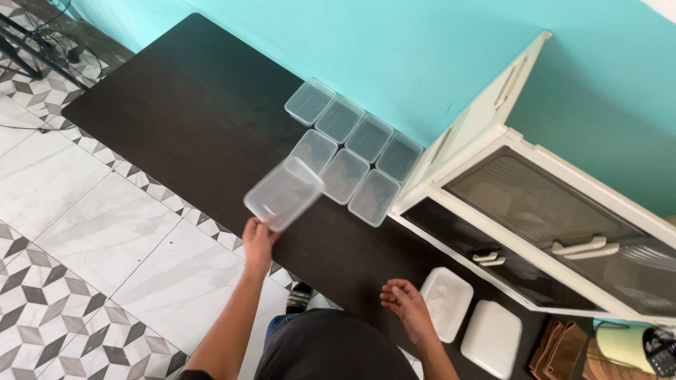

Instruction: The person opens and closes several clear plastic containers on a dark table, then arranges them in rows. The person repeatedly picks up containers, opens them, closes them, and places them back on the table.

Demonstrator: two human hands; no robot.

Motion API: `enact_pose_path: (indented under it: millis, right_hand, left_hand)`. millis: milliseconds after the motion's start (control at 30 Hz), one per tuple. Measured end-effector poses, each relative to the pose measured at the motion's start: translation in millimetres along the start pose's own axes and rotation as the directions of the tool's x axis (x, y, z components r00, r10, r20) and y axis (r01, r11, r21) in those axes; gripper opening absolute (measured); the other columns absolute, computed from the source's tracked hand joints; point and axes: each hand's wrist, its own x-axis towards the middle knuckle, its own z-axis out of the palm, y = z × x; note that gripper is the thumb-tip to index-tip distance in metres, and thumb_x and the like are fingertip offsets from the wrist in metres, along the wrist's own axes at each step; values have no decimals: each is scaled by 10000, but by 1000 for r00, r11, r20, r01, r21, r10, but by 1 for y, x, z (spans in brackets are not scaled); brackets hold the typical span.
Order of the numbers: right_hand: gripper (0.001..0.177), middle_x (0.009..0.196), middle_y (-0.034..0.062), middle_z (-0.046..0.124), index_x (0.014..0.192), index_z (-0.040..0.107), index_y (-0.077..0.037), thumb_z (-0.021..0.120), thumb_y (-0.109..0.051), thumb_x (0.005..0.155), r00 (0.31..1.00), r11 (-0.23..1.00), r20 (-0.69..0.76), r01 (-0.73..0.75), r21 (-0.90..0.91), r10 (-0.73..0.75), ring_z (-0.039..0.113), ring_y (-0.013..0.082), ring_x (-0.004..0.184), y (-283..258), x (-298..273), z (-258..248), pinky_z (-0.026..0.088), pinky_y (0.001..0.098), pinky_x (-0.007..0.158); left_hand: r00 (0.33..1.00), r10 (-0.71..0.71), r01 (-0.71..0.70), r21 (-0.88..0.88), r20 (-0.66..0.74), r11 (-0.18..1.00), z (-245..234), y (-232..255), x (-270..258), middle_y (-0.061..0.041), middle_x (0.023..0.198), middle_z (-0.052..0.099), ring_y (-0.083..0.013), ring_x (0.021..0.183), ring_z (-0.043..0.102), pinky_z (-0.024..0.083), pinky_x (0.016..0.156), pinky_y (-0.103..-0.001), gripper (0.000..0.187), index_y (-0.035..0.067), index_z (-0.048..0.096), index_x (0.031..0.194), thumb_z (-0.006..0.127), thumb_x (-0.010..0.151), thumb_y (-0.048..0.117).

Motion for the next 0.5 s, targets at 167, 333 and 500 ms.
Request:
enact_pose_path:
  millis: [167,333,500]
  right_hand:
    - [324,1146,105,670,1215,596,-58,471,-301,1041,996,996,19,82,47,-83,671,215,1030,-17,9,-21,565,419,927]
    - [432,1227,80,669,1336,564,-89,398,-363,1047,989,985,-30,150,84,-148,674,186,1063,-42,7,-44,538,389,924]
    - [417,1199,108,690,1338,559,-40,454,-322,1050,986,978,1,166,130,-167,676,208,1004,-57,-25,-70,558,390,876]
  left_hand:
    - [926,-236,196,159,295,968,57,-5,-93,-98,1096,705,-195,1016,698,599,891,-398,134,56,520,1083,561,966,106]
    - [699,-447,323,311,558,894,105,-8,-157,-128,1164,657,-197,1052,677,589,873,-362,346,101,445,1202,638,916,118]
    - [617,-449,248,382,646,890,129,-10,-172,-132,1172,675,-212,1057,672,563,863,-344,365,54,471,1219,672,915,78]
